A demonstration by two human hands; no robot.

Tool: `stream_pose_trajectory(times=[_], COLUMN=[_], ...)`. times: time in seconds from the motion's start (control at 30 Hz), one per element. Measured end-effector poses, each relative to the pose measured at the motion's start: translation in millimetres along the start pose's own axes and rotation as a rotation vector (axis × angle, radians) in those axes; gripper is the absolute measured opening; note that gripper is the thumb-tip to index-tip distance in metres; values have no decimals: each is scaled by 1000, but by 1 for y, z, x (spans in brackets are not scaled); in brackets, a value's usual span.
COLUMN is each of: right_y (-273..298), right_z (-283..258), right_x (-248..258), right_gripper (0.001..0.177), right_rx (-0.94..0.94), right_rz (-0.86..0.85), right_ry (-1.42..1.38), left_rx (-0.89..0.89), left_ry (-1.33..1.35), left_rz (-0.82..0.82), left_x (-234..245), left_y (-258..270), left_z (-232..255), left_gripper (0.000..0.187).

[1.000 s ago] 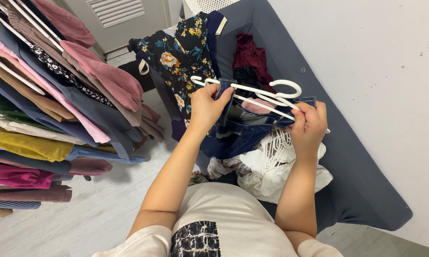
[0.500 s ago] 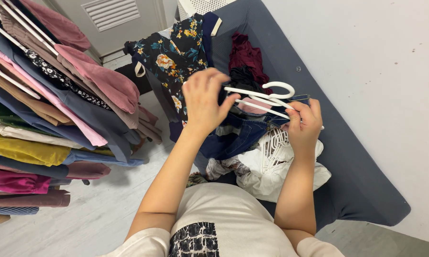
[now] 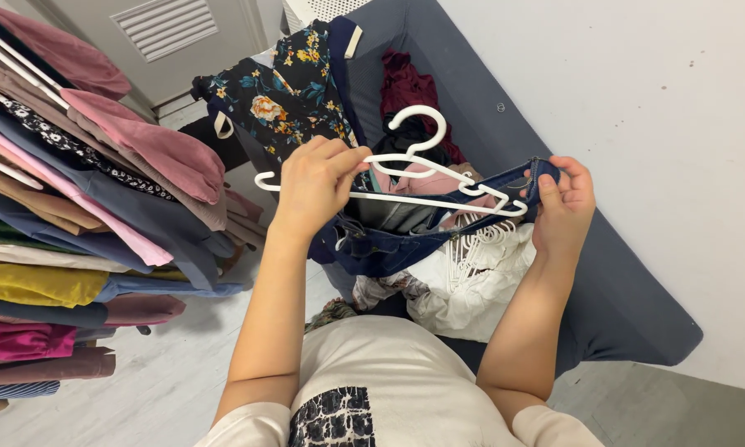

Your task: The person picks up a floral dress from a pile, turns it inside out, and hangs it on a white hanger. They then pick up denim overalls, turn them inside out, and hang them on a hanger. Finally, they pick up a pink garment and begin to fold it.

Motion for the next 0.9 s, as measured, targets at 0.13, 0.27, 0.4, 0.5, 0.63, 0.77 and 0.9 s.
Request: stream_pose_trajectory(times=[0.13,0.27,0.4,0.5,0.63,0.77,0.9], right_y=[-3,-2,4,12,24,26,25], right_z=[8,12,18,21,25,35,28], right_x=[10,13,-10,-39,-72,-74,-67], right_gripper=[34,30,29,26,21,13,7], right_rx=[-57,-52,-93,-133,-166,-166,-33], right_rz=[41,74,26,-38,-98,-20,13], right_ry=[18,141,5,-191,-383,-399,-180], left_rx=[17,27,15,-1,52,81,88], left_ry=[-52,-80,-51,-119,-102,-93,-85], left_rz=[53,76,38,85,138,189,198], left_x=[5,4,-7,-9,-9,-3,0], left_y=[2,5,5,5,7,10,12], left_z=[-2,-2,2,11,16,16,14], left_gripper=[15,15,14,17,13,10,10])
Point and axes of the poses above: each hand's wrist, its own y-axis away from the middle knuckle, its own x-axis out of the back of the hand, z = x × y, the point moved 10 cm from there along -y, towards the middle knuckle, and after that the axes turned 5 degrees about -y, right-handed, at the moved point
